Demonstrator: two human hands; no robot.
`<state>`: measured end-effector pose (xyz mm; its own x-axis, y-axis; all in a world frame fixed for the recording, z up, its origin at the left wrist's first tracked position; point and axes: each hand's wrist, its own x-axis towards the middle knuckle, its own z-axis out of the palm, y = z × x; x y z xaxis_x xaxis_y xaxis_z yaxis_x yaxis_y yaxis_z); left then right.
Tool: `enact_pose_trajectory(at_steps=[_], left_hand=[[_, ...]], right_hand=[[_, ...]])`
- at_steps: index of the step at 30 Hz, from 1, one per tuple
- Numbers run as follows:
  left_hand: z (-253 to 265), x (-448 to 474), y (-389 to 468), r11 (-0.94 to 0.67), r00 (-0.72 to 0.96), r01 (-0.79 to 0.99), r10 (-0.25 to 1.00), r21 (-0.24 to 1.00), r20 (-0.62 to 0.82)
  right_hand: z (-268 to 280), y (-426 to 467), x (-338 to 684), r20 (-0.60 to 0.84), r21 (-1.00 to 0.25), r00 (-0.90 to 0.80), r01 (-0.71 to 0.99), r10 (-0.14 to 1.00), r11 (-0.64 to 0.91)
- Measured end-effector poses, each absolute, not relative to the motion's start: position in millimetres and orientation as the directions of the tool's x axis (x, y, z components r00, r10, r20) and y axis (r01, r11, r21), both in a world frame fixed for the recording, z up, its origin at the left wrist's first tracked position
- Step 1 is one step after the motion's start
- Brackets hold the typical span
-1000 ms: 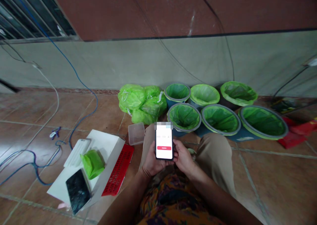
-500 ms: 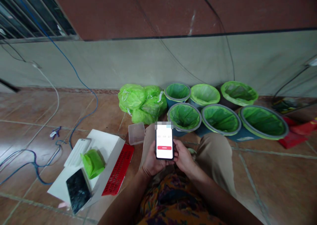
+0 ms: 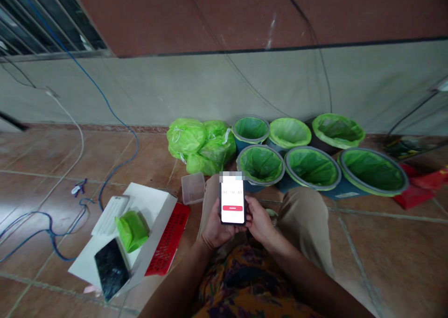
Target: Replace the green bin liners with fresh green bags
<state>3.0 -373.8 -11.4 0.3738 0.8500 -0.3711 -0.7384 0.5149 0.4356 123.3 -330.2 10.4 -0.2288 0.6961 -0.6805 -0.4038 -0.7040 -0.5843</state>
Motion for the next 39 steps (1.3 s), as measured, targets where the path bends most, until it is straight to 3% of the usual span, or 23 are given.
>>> enact_pose_trajectory(at_steps=[16, 25, 30, 39], left_hand=[[-15.9, 9.6, -371.6, 0.515, 0.355, -0.717, 0.850, 0.470, -0.389], [-5.9, -5.7, -372.7, 0.567, 0.430, -0.724, 0.817, 0.393, -0.385], [-3.5, -15.2, -377.2, 0.581, 0.455, -0.732, 0.805, 0.354, -0.381], [-10.3, -24.7, -387.6, 0.610, 0.425, -0.657, 0.785, 0.442, -0.451]], right_hand=[[2.4, -325.8, 128.3, -0.680, -0.528, -0.367, -0.357, 0.635, -0.771], [23.4, -333.5, 120.4, -0.637, -0.599, -0.358, -0.328, 0.683, -0.730], [42.1, -340.9, 109.9, -0.523, -0.697, -0.388, -0.319, 0.759, -0.643], [59.0, -349.1, 103.1, -0.477, -0.738, -0.416, -0.289, 0.774, -0.610]])
